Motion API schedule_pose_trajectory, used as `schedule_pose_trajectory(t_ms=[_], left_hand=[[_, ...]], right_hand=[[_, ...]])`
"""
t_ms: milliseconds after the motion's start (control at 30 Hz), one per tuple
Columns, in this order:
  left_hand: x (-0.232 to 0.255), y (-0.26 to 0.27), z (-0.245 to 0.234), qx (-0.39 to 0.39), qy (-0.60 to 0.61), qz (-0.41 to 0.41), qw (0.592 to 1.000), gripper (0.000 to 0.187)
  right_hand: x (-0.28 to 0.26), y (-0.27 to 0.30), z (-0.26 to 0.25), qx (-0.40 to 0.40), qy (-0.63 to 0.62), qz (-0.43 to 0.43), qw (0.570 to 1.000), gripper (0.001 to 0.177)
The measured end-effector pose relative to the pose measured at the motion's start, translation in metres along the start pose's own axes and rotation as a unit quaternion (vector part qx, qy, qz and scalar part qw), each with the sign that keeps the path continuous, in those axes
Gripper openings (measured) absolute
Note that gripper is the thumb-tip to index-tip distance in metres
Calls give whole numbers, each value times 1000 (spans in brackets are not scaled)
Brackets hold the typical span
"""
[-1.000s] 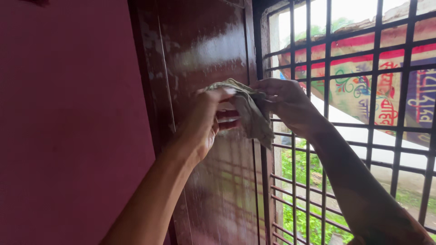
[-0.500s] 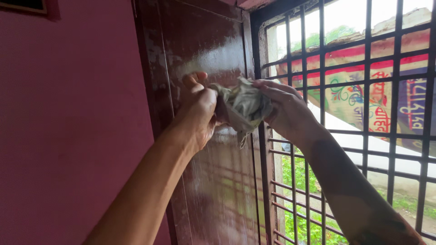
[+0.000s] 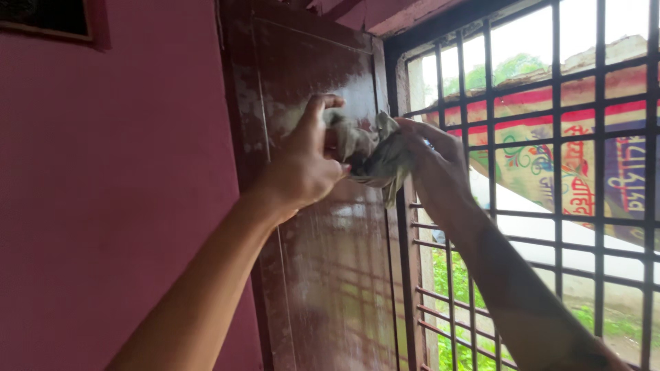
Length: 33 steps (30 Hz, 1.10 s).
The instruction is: The person wipes a wooden window panel with a cloth, then dips the cloth into a bucket of water and wrings it out before continuing to wipe the panel.
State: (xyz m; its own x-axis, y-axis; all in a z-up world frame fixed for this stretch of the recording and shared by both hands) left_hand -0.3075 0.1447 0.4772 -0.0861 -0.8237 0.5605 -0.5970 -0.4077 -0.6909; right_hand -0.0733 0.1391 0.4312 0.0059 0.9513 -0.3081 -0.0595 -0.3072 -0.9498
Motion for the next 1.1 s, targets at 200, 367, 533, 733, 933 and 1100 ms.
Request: schedule_pose_trajectory(t_ms=[200,367,533,733,933,1100], left_hand=[[9,-19,-2,-44,-261,95,960,30],[17,-22,-46,0,-278,205,938,36],[15,-16,-87,246,-210,208,923,26],[-51,-48,-102,201,15,230,952,60],[-70,-51,-105,161,195,154,955,60],[-73,-44,-104,128,223,177,950,58]], right_hand=[[8,1,66,-44,-88,-21,995,68],[15,-23,74,63,81,-88,991,39],[38,-50,95,165,273,-133,938,29],[64,-41,151,8,520,-290,803,47],[69,-19,145,-91,474,-289,826,48],[75,-22,151,-131,537,-340,761,50]])
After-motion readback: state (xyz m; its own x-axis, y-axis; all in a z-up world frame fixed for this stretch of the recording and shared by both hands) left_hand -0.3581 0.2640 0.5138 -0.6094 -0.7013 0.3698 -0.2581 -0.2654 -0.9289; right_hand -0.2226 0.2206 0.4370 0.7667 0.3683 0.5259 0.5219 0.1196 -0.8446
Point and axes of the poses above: each hand's wrist, its own y-axis away from the middle knuckle, its own z-axis out of the palm, x = y × z, the point moved 1 cm from there along -y, towards the middle knuckle, and after that the axes turned 5 degrees about -x, right-handed, at the moved point
